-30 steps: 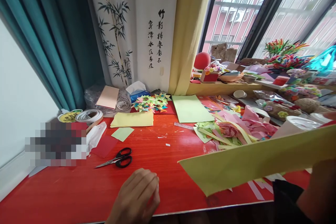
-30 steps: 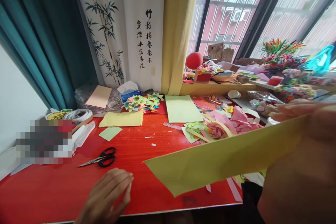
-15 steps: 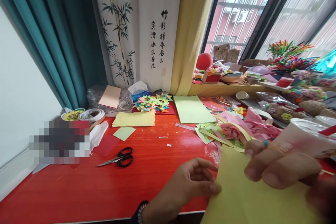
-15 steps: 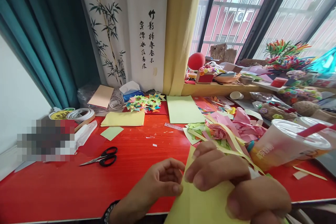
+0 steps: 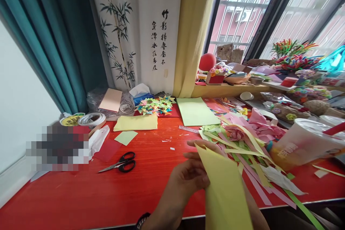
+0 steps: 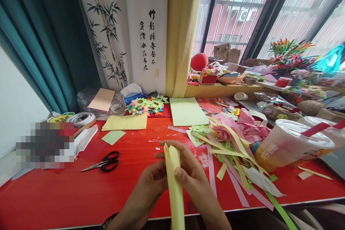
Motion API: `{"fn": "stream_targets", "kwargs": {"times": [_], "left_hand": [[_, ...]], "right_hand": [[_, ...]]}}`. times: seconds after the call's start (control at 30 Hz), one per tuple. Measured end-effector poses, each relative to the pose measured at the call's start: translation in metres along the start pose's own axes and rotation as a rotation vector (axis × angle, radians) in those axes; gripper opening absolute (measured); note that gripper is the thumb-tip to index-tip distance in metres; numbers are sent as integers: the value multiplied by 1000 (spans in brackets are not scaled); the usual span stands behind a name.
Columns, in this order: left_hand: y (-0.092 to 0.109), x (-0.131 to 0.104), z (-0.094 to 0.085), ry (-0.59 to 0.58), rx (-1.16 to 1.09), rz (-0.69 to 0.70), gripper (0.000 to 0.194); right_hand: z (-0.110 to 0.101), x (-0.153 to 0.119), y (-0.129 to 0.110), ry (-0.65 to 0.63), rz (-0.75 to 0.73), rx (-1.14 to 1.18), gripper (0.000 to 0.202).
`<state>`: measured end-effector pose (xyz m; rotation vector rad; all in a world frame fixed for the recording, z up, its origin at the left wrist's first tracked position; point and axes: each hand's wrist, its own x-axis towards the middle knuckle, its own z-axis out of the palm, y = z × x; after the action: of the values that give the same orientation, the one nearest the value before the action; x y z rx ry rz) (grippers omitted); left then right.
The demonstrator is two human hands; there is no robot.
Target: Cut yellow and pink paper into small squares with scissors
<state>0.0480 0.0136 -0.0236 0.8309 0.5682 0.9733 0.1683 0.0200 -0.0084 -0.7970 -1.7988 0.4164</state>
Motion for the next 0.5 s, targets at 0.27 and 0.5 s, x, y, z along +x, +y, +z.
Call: {"fn": "stream_targets", "kwargs": {"times": [0.27,0.5], "left_hand": [[-1,-4,-3,47,28,-99,22],[9,-5,-19,159,110,-3,23]], "right_hand": [[-4,-11,-2,-34,299,475,32],[-16,-5,-1,230,607,491,21]]}}
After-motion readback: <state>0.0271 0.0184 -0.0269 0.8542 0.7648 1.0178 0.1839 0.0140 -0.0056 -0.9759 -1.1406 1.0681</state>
